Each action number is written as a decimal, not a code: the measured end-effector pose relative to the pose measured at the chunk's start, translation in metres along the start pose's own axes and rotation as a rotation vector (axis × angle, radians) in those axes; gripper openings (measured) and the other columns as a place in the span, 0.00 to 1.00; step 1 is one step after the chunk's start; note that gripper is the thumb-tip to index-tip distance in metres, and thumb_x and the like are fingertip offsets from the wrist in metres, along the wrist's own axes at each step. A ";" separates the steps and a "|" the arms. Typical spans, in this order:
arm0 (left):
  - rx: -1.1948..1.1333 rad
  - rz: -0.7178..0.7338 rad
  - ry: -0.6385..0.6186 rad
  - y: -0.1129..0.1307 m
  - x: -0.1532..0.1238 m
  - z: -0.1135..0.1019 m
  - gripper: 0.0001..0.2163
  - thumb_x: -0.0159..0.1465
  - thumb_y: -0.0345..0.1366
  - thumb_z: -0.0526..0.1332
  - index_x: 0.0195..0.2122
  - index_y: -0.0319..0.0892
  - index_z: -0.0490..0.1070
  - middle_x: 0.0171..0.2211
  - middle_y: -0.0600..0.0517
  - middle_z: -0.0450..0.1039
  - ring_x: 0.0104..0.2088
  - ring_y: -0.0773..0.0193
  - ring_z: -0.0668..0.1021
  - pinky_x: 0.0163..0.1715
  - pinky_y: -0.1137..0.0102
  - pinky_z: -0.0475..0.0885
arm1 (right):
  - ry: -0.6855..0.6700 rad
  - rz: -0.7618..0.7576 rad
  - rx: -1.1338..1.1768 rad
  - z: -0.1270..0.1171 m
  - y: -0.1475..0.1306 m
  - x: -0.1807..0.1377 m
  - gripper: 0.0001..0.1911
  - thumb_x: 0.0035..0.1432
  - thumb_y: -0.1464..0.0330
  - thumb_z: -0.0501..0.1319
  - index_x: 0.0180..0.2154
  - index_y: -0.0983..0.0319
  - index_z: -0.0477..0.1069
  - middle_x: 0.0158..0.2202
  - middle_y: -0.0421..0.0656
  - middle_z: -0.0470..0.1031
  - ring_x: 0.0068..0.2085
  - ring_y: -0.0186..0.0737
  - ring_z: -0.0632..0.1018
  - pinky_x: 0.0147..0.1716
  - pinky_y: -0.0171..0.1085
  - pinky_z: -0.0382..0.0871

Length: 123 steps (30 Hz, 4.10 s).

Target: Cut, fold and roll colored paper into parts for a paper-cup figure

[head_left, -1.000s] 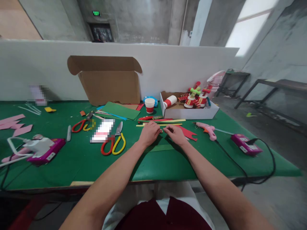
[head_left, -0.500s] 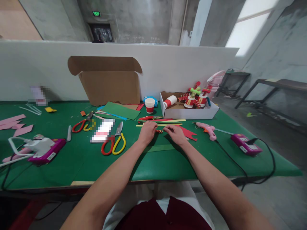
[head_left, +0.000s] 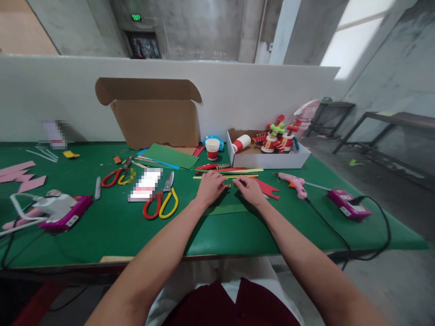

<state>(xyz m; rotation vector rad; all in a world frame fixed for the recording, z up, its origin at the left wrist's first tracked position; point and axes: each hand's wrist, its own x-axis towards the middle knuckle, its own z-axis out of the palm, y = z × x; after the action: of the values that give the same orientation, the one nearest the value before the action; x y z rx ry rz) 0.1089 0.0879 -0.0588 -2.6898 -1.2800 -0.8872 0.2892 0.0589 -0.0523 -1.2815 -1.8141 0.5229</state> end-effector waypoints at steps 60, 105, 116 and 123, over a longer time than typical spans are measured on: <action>-1.037 -0.476 0.200 0.007 0.006 -0.007 0.05 0.64 0.36 0.51 0.30 0.44 0.57 0.27 0.55 0.70 0.26 0.68 0.75 0.25 0.72 0.74 | -0.151 -0.075 0.103 0.024 -0.020 -0.005 0.04 0.53 0.69 0.61 0.26 0.60 0.71 0.39 0.45 0.76 0.42 0.41 0.76 0.46 0.42 0.67; -0.252 -0.086 -0.051 -0.010 -0.003 -0.025 0.06 0.55 0.30 0.64 0.34 0.41 0.69 0.35 0.50 0.71 0.38 0.61 0.72 0.40 0.67 0.69 | 0.062 0.007 -0.126 0.015 -0.018 -0.003 0.05 0.54 0.70 0.62 0.26 0.60 0.74 0.30 0.43 0.78 0.37 0.41 0.76 0.41 0.39 0.66; -0.250 -0.032 0.022 0.003 -0.002 -0.021 0.08 0.55 0.28 0.64 0.33 0.42 0.64 0.36 0.51 0.66 0.39 0.60 0.71 0.39 0.66 0.70 | 0.051 0.028 -0.119 0.019 -0.017 -0.002 0.11 0.60 0.66 0.56 0.29 0.60 0.74 0.30 0.43 0.77 0.34 0.40 0.74 0.35 0.36 0.65; -0.215 -0.019 -0.012 0.011 -0.003 -0.017 0.05 0.58 0.29 0.61 0.33 0.42 0.65 0.38 0.50 0.66 0.38 0.60 0.72 0.37 0.67 0.70 | 0.017 -0.038 -0.127 0.019 -0.018 -0.003 0.09 0.58 0.67 0.55 0.26 0.60 0.65 0.26 0.41 0.71 0.29 0.38 0.69 0.29 0.35 0.61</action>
<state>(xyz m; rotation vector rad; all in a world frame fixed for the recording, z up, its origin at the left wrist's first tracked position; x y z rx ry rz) 0.1069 0.0741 -0.0446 -2.8507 -1.2825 -1.0713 0.2636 0.0512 -0.0514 -1.3294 -1.8791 0.3803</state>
